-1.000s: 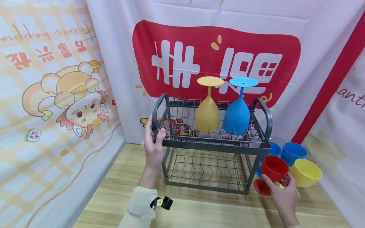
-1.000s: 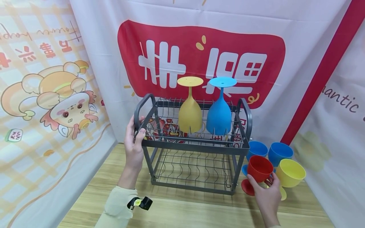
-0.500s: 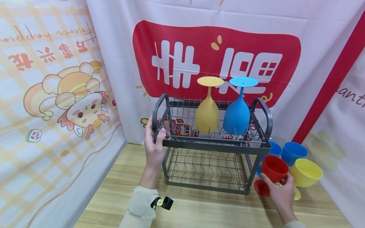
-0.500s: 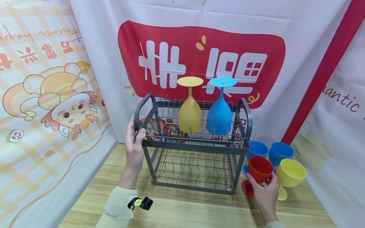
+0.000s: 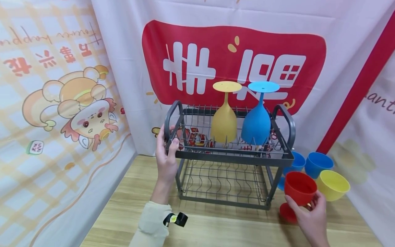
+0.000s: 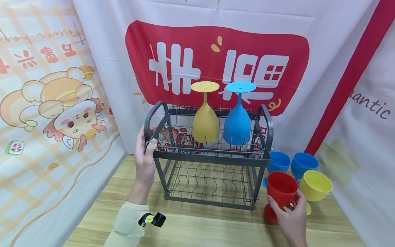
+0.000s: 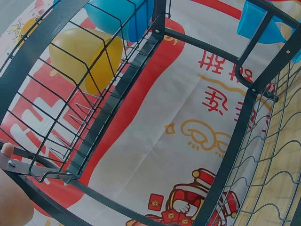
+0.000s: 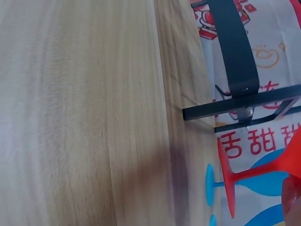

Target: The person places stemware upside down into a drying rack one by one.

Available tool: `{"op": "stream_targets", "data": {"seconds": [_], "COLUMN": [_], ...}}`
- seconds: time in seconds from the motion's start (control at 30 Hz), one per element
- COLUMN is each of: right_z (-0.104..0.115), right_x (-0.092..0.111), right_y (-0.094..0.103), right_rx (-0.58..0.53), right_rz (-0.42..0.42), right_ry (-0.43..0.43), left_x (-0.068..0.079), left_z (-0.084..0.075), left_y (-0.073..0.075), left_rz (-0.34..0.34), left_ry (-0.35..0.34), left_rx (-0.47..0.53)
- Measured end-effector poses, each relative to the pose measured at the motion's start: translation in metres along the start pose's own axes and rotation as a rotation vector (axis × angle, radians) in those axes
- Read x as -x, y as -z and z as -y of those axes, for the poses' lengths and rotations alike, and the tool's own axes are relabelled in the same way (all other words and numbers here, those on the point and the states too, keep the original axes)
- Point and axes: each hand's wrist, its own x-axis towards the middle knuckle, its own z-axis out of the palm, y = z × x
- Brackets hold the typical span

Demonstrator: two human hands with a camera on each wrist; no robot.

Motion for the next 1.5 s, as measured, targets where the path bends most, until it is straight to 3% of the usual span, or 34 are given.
{"op": "stream_targets", "data": {"seconds": [0.23, 0.43, 0.8, 0.93, 1.03, 1.33, 1.5], "right_z": [0.010, 0.017, 0.038, 0.045, 0.051, 0.063, 0.071], "right_x": [0.021, 0.038, 0.060, 0.062, 0.064, 0.072, 0.075], "right_y": [0.003, -0.005, -0.024, -0.033, -0.041, -0.058, -0.064], "right_rx": [0.069, 0.118, 0.224, 0.233, 0.231, 0.238, 0.286], "right_rz": [0.017, 0.045, 0.125, 0.134, 0.171, 0.301, 0.338], "right_ry": [0.123, 0.291, 0.751, 0.867, 0.918, 0.956, 1.016], "left_x": [-0.001, -0.001, 0.001, 0.000, 0.002, 0.014, 0.029], "left_z": [-0.001, 0.000, -0.002, 0.000, 0.001, 0.005, 0.011], "left_y": [0.000, 0.000, 0.003, 0.005, 0.008, 0.023, 0.033], "left_rz": [-0.008, -0.002, 0.013, 0.013, 0.003, -0.069, -0.119], "left_ry": [-0.014, -0.010, 0.005, 0.012, 0.031, 0.082, 0.053], "left_rx": [-0.010, -0.004, -0.015, -0.019, -0.047, -0.120, -0.149]}}
